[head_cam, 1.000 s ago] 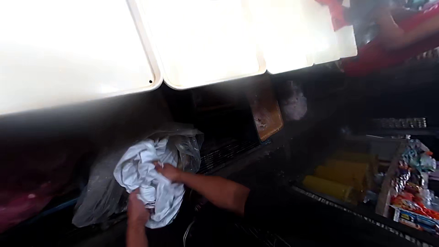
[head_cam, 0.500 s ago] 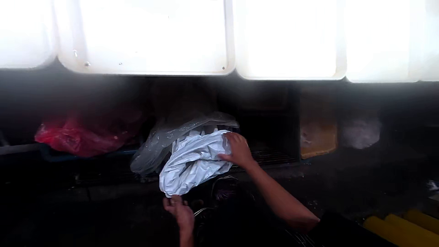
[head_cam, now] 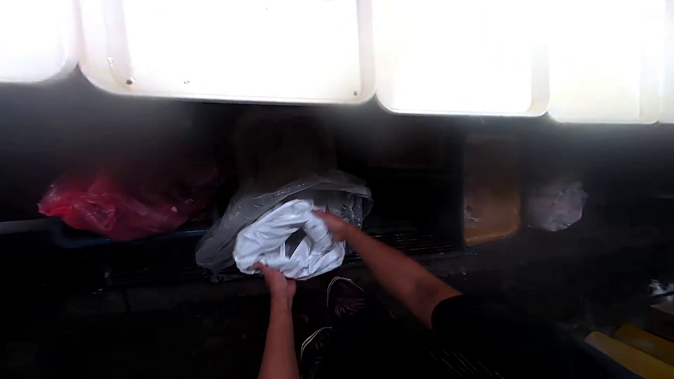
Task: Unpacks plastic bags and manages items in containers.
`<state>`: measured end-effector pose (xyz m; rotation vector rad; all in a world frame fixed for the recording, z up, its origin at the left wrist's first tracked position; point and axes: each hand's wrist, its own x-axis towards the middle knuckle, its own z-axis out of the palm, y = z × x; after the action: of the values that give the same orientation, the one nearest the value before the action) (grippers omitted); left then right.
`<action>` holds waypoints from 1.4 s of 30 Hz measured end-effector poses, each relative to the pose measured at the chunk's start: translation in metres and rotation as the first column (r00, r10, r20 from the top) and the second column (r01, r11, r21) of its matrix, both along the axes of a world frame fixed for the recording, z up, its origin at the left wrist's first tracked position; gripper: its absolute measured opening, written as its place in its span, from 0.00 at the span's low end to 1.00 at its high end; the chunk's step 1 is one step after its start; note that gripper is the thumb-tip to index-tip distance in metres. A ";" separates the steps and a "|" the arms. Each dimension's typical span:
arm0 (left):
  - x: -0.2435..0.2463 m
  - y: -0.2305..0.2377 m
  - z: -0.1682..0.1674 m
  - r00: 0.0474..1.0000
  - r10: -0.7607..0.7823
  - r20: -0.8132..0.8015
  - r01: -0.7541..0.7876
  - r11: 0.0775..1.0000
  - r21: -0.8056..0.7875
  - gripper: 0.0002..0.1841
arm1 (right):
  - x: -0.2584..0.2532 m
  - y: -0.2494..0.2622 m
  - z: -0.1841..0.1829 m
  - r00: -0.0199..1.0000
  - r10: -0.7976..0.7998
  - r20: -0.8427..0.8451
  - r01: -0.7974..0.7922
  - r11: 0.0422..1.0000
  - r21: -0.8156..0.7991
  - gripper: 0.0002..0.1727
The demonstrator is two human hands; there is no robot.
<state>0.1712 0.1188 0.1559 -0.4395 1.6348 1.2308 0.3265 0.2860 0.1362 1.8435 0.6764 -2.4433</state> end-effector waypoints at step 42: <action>-0.057 0.143 0.152 0.954 -0.289 -0.087 0.271 0.948 -0.168 0.36 | 0.047 -0.054 0.170 0.883 0.007 0.470 -0.467 0.124 0.875 0.67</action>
<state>0.1140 0.2622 0.3076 -0.2254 1.8245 0.9327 0.3731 0.2320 0.3061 1.9492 2.7401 -1.1765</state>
